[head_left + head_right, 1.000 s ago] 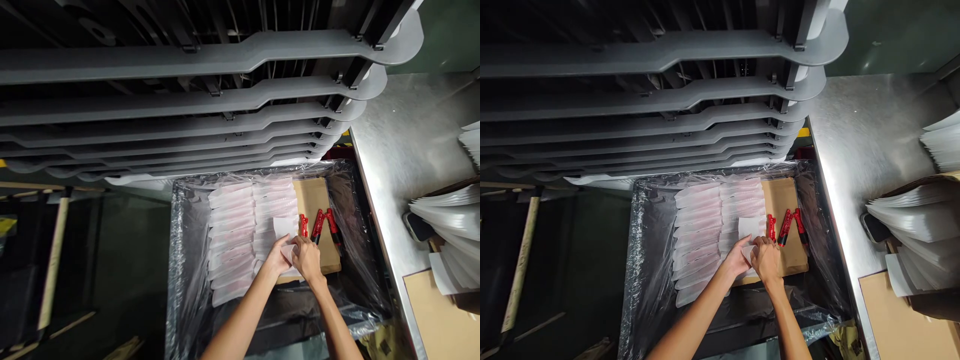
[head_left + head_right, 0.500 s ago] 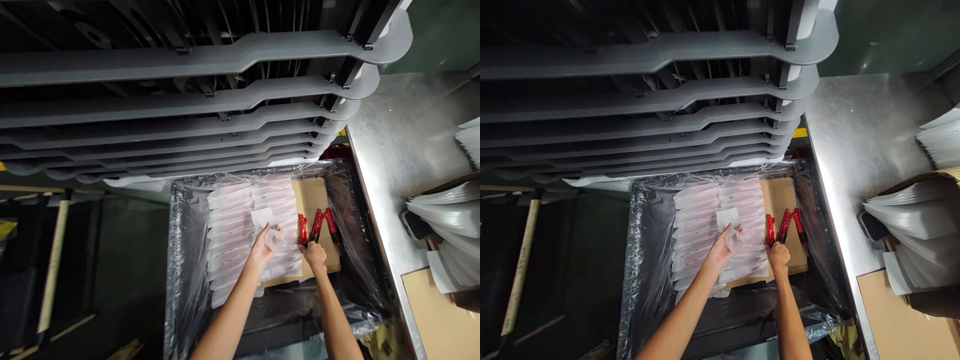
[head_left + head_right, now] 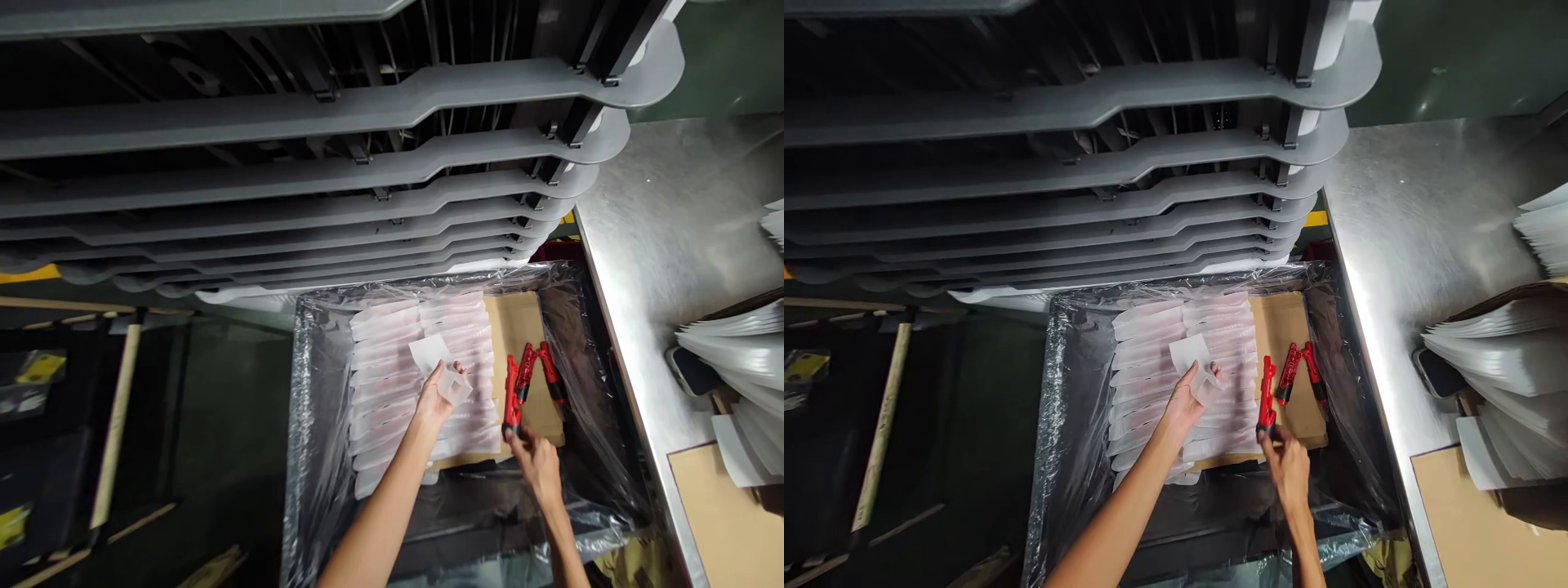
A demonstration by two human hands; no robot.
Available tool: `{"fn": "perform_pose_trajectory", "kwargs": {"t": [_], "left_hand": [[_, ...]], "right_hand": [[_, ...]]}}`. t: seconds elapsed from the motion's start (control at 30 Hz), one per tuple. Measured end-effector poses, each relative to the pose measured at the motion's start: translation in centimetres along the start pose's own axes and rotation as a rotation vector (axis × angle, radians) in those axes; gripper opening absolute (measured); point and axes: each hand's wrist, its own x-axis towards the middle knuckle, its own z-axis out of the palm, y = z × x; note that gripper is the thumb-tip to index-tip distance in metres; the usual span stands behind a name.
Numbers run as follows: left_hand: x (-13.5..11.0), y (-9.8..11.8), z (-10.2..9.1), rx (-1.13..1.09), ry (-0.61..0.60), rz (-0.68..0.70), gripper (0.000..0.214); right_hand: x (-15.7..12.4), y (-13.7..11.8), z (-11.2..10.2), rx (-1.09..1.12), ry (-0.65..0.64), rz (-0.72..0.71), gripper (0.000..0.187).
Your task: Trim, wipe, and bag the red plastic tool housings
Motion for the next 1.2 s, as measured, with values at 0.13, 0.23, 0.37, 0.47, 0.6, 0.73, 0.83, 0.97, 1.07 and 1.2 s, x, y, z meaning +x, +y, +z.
{"fn": "perform_pose_trajectory", "kwargs": {"t": [0.13, 0.23, 0.37, 0.47, 0.6, 0.73, 0.83, 0.97, 1.07, 1.2], "left_hand": [[0.5, -0.7, 0.1, 0.032, -0.039, 0.038, 0.02], [0.2, -1.4, -0.1, 0.084, -0.092, 0.044, 0.016], [-0.5, -2.0, -1.0, 0.198, -0.179, -0.02, 0.014], [-0.9, -2.8, -1.7, 0.28, -0.231, -0.097, 0.018], [-1.4, -4.2, -2.7, 0.327, -0.27, -0.162, 0.022], [-1.8, -5.6, -3.7, 0.347, -0.298, -0.235, 0.027], [-1.9, -6.5, -4.5, 0.366, -0.31, -0.306, 0.027], [-2.0, -6.9, -5.6, 0.387, -0.314, -0.324, 0.018], [-2.5, -6.8, -6.9, 0.452, -0.347, -0.362, 0.014], [-3.1, -6.8, -9.7, 0.71, -0.414, -0.552, 0.024]], "right_hand": [[-7.0, -0.1, -1.3, 0.062, -0.02, -0.184, 0.043], [-8.8, -1.4, -1.5, 0.0, 0.007, -0.237, 0.032], [-8.5, -3.2, -1.9, -0.119, 0.03, -0.184, 0.018], [-8.2, -3.9, -1.9, -0.133, 0.095, -0.192, 0.018], [-7.7, -4.3, -1.1, -0.062, 0.183, -0.164, 0.043], [-6.9, -4.8, -1.0, 0.018, 0.247, -0.124, 0.055], [-6.5, -4.8, -1.9, 0.106, 0.239, -0.102, 0.069], [-5.0, -2.9, -3.0, 0.455, 0.138, 0.035, 0.069], [-1.8, -0.7, -2.4, 0.719, 0.034, 0.143, 0.067], [2.4, 1.5, -0.2, 0.795, -0.211, 0.148, 0.061]]}}
